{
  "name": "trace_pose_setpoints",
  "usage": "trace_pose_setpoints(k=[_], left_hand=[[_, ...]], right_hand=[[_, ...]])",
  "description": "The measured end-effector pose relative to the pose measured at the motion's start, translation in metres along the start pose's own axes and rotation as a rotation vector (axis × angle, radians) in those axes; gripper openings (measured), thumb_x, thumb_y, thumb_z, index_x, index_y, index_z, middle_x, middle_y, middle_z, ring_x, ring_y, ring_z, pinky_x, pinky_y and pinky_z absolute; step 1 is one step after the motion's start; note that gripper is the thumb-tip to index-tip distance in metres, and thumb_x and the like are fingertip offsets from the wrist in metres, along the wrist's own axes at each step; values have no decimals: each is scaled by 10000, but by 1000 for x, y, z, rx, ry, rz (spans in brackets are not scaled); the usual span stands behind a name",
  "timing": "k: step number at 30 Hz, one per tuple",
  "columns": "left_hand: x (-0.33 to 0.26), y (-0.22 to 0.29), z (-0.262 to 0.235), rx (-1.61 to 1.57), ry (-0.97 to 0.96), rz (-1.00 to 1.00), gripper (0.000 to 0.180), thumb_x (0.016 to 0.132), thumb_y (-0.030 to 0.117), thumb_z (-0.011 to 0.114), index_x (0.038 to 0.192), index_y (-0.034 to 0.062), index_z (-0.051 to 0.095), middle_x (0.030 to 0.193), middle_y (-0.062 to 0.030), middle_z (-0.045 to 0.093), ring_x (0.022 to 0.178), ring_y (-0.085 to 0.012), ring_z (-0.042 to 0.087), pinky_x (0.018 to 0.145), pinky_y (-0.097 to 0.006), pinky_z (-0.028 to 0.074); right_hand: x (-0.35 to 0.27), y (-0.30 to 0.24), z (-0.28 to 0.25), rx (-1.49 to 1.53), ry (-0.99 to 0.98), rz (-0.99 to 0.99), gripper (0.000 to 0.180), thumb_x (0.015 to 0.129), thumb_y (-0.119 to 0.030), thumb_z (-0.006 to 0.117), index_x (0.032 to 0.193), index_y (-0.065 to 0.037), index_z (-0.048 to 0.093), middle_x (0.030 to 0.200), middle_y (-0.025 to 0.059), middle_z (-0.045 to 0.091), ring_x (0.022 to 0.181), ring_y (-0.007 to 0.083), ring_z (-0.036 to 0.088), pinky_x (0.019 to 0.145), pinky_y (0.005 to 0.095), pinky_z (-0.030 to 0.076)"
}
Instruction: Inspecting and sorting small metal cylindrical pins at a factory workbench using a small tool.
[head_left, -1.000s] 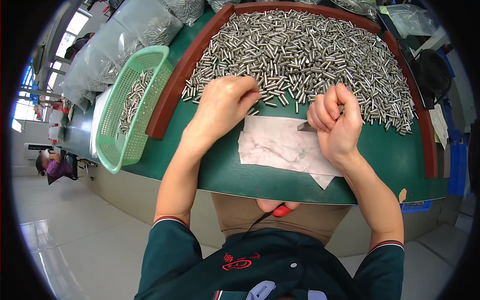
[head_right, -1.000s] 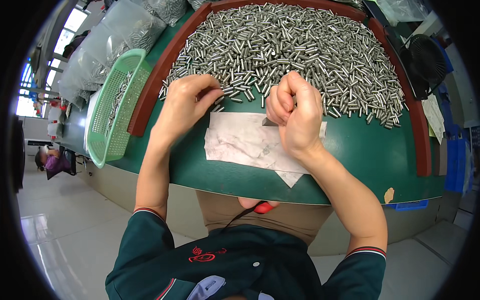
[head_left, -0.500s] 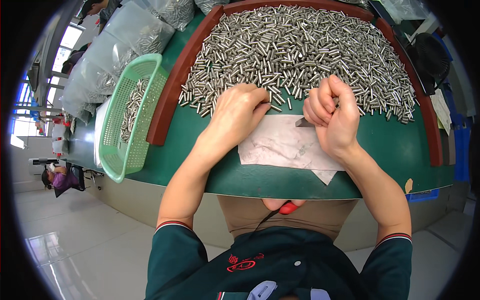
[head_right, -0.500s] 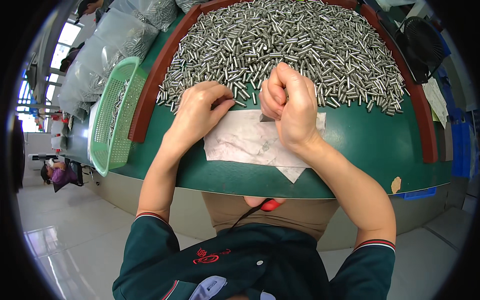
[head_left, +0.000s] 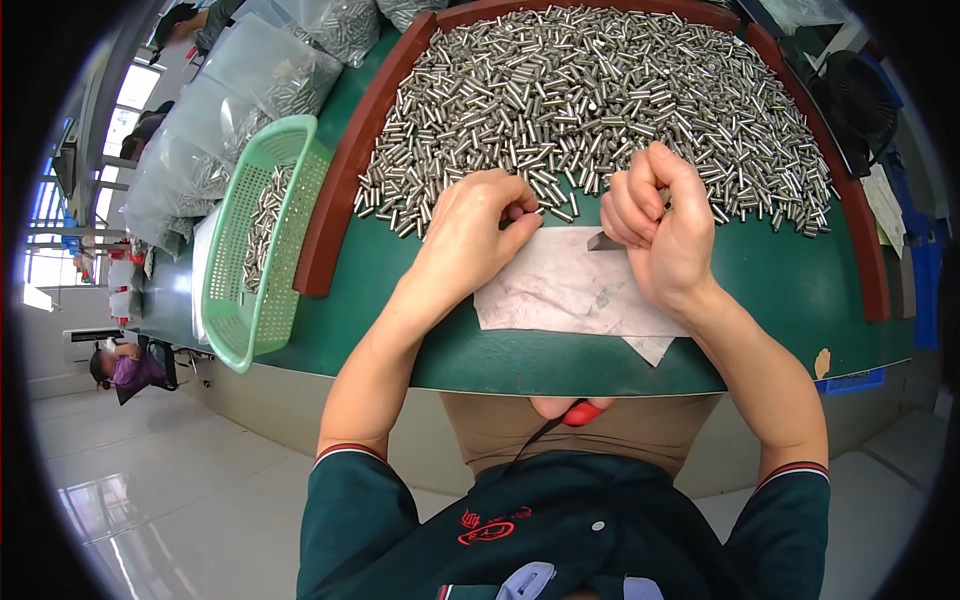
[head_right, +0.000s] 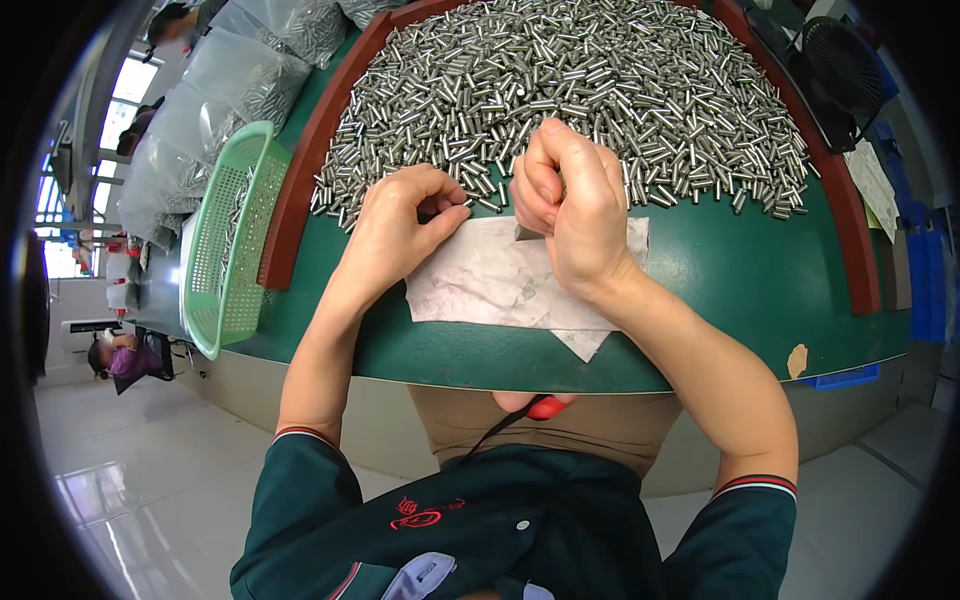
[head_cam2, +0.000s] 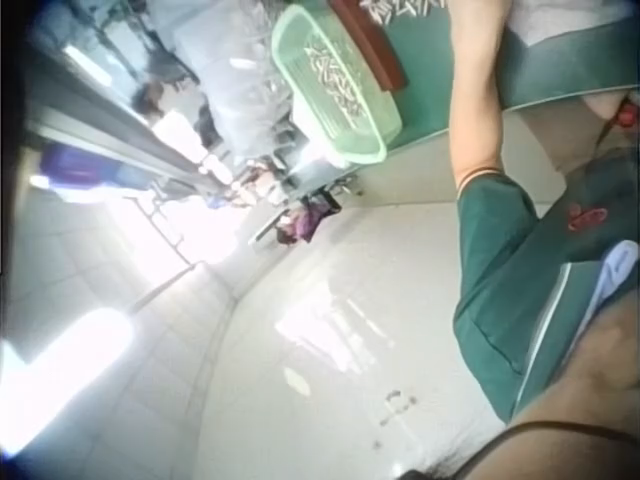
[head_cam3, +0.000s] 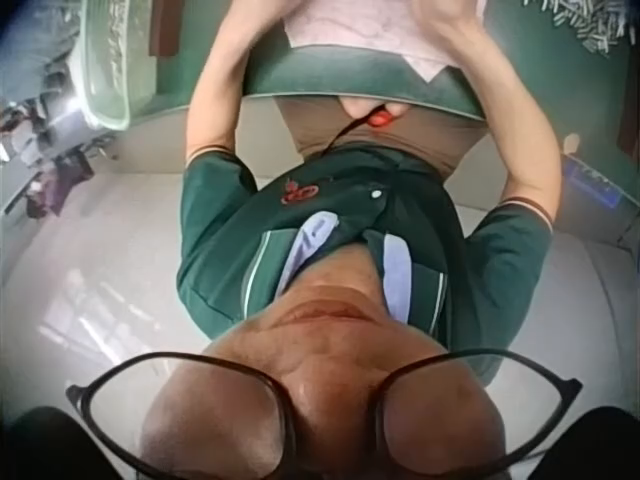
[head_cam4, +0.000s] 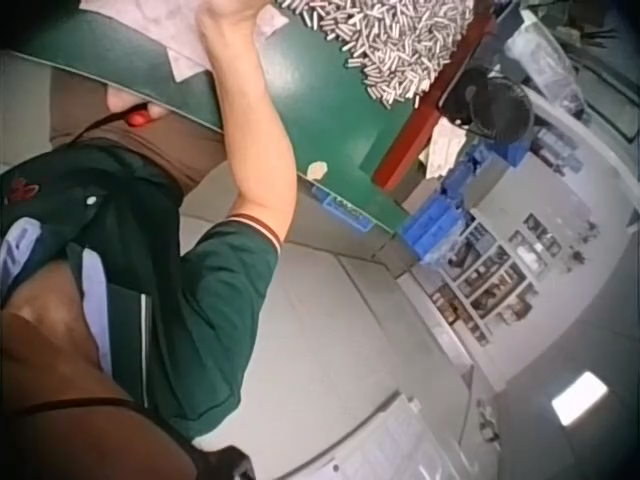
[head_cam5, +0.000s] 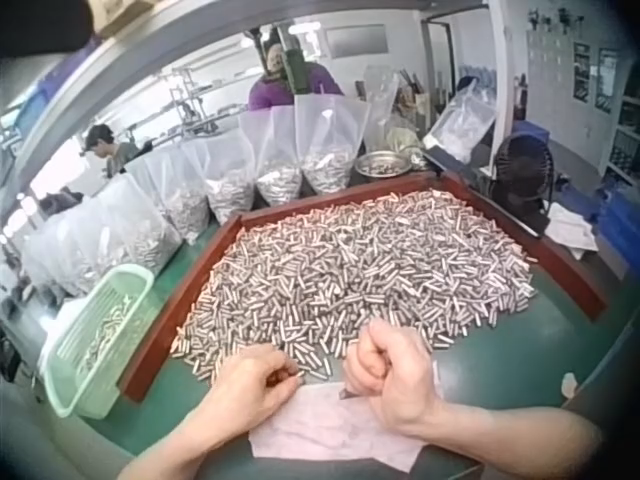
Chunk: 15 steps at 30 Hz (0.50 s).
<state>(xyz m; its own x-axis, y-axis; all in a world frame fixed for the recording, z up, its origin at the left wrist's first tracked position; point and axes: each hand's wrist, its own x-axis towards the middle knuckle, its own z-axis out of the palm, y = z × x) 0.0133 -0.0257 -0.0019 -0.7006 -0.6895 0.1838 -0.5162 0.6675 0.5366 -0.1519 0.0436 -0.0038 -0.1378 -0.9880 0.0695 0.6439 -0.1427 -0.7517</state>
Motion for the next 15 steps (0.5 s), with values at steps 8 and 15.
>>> trace_pose_setpoints(k=[8, 15], left_hand=[[-1, 0, 1, 96, 36, 77, 59, 708, 32, 595, 740, -5, 563, 692, -97, 537, 654, -235, 540, 593, -320, 426], [-2, 3, 0, -26, 12, 38, 65, 743, 44, 581, 772, -4, 549, 703, -88, 522, 655, -211, 516, 592, -301, 414]], right_hand=[[0, -1, 0, 1, 5, -4, 403, 894, -251, 313, 520, -102, 291, 419, -21, 268, 374, 64, 173, 370, 232, 155], [-1, -1, 0, -9, 8, -9, 391, 890, -229, 311, 522, -101, 288, 418, -20, 266, 368, 63, 173, 364, 232, 149]])
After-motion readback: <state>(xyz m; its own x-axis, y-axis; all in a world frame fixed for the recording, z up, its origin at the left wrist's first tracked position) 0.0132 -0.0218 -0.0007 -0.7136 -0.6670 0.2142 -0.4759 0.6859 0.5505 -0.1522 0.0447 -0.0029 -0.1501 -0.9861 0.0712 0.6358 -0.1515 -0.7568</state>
